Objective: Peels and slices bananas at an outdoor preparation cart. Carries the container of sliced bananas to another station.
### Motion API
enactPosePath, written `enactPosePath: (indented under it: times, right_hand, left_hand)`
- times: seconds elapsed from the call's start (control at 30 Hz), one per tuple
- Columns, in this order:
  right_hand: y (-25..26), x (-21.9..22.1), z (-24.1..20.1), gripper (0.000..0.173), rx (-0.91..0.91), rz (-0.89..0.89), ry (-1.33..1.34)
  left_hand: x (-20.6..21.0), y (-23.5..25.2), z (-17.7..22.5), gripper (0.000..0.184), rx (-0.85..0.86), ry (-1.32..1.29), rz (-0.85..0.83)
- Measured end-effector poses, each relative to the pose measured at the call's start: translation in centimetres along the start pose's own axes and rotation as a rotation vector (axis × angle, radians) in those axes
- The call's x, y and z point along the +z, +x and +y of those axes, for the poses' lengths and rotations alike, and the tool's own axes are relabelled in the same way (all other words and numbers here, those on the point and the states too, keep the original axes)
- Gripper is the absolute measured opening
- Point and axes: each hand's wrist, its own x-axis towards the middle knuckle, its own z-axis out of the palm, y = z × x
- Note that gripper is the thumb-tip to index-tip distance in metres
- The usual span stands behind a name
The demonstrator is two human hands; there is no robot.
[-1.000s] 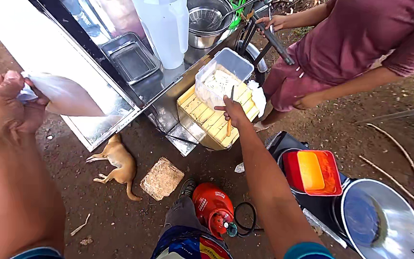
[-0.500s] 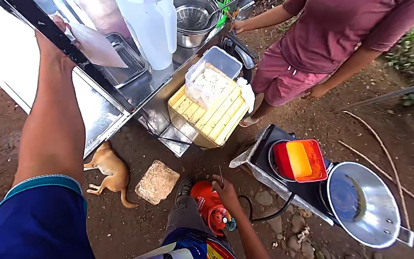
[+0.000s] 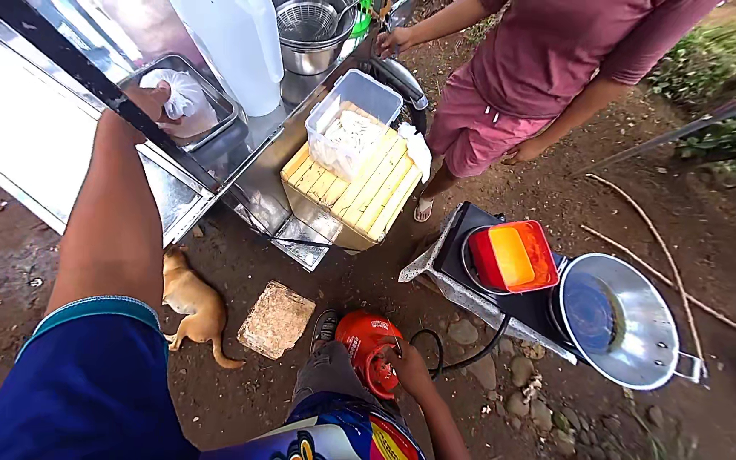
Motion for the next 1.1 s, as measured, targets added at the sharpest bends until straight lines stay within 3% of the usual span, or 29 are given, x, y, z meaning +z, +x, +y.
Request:
enactPosePath:
  times: [0.13,0.23,0.3,0.4,0.47,0.57,0.63,0.73,0.8,0.93,1.1]
  right_hand:
    - [-0.5,-1.0,0.2,0.037,-0.037,0.053,-0.024]
    - [-1.0,-1.2,1.0,0.037,-0.062,0.087,-0.018]
    - [-1.5,-1.2,1.7,0.037,-0.070,0.093,-0.020]
    - [-2.8,-0.9,2.6,0.038,-0.098,0.066,-0.025]
    - [-3.9,-0.9,3.0,0.038,-0.117,0.043,-0.015]
    - [-5.7,-0.7,4.3,0.039,-0.159,0.004,0.007]
    - [-6.7,-0.3,5.9,0.039,-0.202,-0.041,0.004]
    - [-7.8,0.4,8.3,0.040,-0.261,-0.122,-0.038]
    - [-8.3,0.8,10.2,0.041,-0.297,-0.176,-0.106]
    - [-9.6,2.8,14.3,0.042,-0.305,-0.279,-0.244]
    - [-12.7,5.9,15.9,0.040,-0.299,-0.355,-0.247]
  left_hand:
    - [-1.0,-2.4,-0.9,0.068,-0.069,-0.028,-0.006]
    - [-1.0,-6.2,-1.4,0.058,-0.102,-0.083,0.150]
    - [0.0,-9.0,-3.1,0.046,-0.025,-0.169,0.311]
    - [3.8,-15.7,-7.6,0.040,0.134,-0.372,0.511]
    - [8.3,-22.1,-11.1,0.039,0.153,-0.432,0.538]
    - [16.5,-32.3,-19.4,0.038,0.040,-0.312,0.281]
    - [21.1,-38.5,-26.8,0.042,-0.060,-0.053,-0.023]
    - [24.8,-49.0,-35.3,0.046,-0.243,0.287,-0.526]
    - [25.9,-56.8,-40.2,0.042,-0.464,0.291,-0.706]
    - [23.5,-71.9,-48.8,0.043,-0.896,0.227,-0.665]
    - [19.8,-81.3,-53.5,0.040,-1.027,0.038,-0.372]
